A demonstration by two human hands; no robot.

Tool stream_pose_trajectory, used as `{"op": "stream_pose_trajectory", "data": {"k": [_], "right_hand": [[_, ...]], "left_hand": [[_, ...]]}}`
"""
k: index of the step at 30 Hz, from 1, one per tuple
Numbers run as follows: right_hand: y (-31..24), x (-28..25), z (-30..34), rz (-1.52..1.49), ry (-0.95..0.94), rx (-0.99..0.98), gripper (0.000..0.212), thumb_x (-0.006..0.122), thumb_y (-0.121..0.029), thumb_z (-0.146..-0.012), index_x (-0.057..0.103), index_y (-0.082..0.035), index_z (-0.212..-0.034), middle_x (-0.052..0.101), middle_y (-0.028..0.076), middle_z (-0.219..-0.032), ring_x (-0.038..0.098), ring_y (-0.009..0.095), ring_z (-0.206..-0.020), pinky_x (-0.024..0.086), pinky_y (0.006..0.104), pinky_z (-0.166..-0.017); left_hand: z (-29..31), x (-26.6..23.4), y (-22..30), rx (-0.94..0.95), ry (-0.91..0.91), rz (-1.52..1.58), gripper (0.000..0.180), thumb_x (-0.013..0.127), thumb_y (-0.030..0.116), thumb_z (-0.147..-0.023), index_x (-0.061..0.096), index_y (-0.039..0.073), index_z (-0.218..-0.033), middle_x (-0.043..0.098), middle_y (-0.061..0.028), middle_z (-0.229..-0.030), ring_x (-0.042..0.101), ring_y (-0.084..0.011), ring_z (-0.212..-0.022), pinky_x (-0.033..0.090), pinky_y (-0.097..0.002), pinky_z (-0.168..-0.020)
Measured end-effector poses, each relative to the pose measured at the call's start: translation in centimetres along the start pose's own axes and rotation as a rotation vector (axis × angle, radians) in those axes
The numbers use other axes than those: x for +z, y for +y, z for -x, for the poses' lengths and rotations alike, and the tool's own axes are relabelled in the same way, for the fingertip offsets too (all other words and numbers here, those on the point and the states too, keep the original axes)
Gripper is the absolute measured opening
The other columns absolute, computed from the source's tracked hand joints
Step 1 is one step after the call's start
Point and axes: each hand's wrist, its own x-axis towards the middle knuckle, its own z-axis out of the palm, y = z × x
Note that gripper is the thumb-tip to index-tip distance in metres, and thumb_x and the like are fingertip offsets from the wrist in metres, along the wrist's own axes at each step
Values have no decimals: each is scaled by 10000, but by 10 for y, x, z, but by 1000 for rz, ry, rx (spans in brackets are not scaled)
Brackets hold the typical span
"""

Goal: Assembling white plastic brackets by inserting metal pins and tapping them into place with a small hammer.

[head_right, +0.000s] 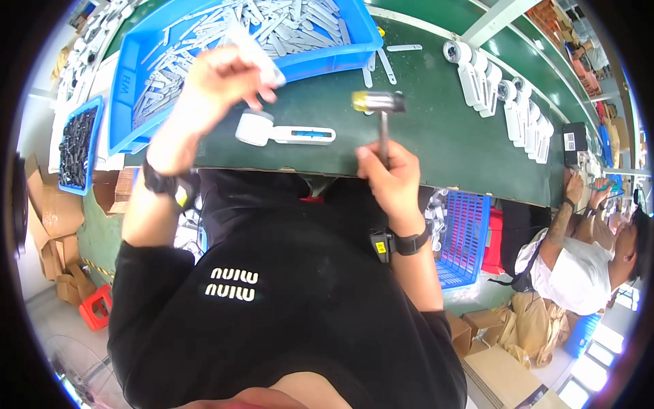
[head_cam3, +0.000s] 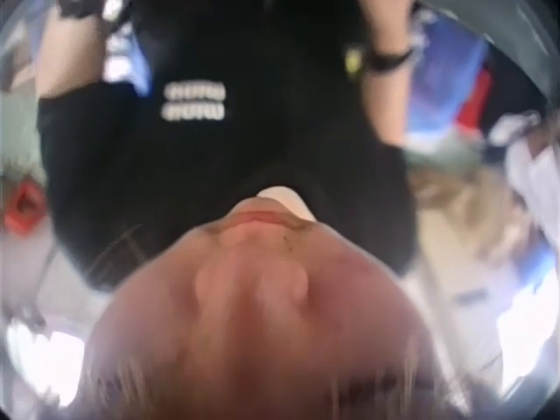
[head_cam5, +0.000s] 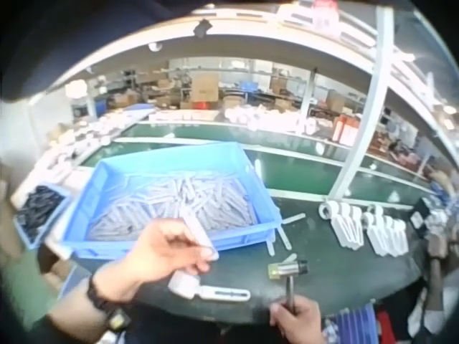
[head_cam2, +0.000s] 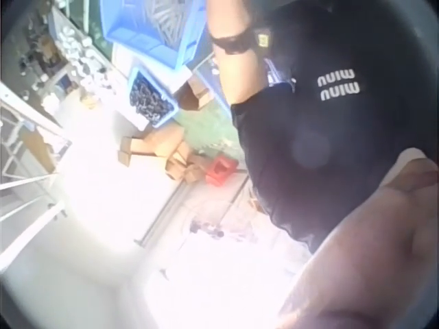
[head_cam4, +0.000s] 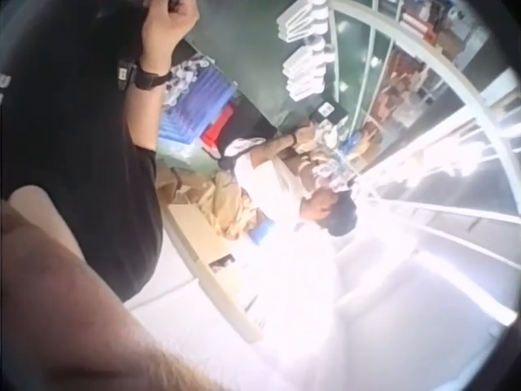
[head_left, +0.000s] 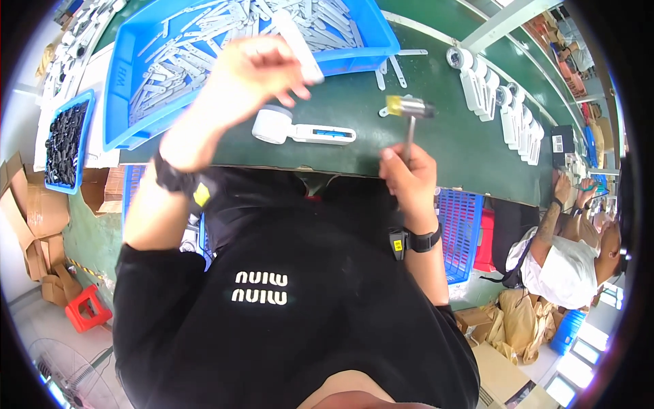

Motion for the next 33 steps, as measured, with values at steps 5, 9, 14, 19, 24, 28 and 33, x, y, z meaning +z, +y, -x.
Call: {"op": "stream_pose_trajectory", "data": {"k": [5, 9, 14, 19, 24, 28, 33], "right_hand": [[-41, 53, -11, -238, -174, -27, 287, 720, -145, -1071, 704, 28, -1300, 691, -4, -772, 525, 27, -546, 384, 209, -475], [-35, 72, -21, -374, -250, -35, 274, 719, -173, -1086, 700, 34, -1265, 701, 8, -809, 490, 32, -493, 368, 221, -435], [-26, 68, -26, -220, -120, 10, 170, 765, -161, -1058, 740, -12, -1135, 660, -23, -779, 473, 18, -518, 341, 215, -446], [-25, 57, -37, 132, -27, 3, 148, 784, -165, -1029, 761, -19, -1029, 625, -59, -740, 481, 23, -603, 372, 238, -548], [-21, 60, -42, 282, -40, 42, 182, 788, -185, -1011, 769, -5, -1004, 625, -66, -742, 501, 42, -673, 398, 261, -613], [-26, 61, -42, 333, -18, 71, 177, 801, -188, -1004, 775, -13, -996, 586, -80, -715, 478, 32, -661, 373, 257, -598], [-29, 61, -42, 424, -20, 87, 164, 812, -191, -996, 784, -30, -994, 531, -96, -690, 451, 26, -652, 341, 261, -588]], "left_hand": [[41, 71, -29, 343, 121, 30, 136, 884, 24, -883, 843, 69, -1005, 764, -68, -1110, 700, -172, -1000, 563, -315, -851], [49, 68, -35, 469, 249, -299, 148, 893, 89, -851, 831, 66, -984, 736, -91, -1060, 686, -257, -1008, 552, -378, -862], [54, 31, -32, 539, 69, -623, 305, 759, 13, -763, 652, 11, -1048, 702, -156, -1134, 655, -388, -1040, 553, -454, -909], [58, 25, -49, 509, 160, -787, 408, 797, 78, -769, 662, 43, -1153, 704, -151, -1149, 658, -382, -1119, 549, -461, -970], [51, 26, -71, 528, 113, -761, 402, 880, 146, -797, 695, 61, -1145, 737, -129, -1112, 696, -361, -1091, 549, -458, -948], [49, 21, -78, 405, -16, -723, 309, 880, 146, -819, 713, 59, -1064, 750, -107, -1022, 713, -350, -1045, 550, -458, -932], [46, 22, -93, 574, 82, -571, 213, 893, 151, -822, 723, 45, -893, 746, -75, -937, 715, -320, -1012, 544, -449, -898]]}}
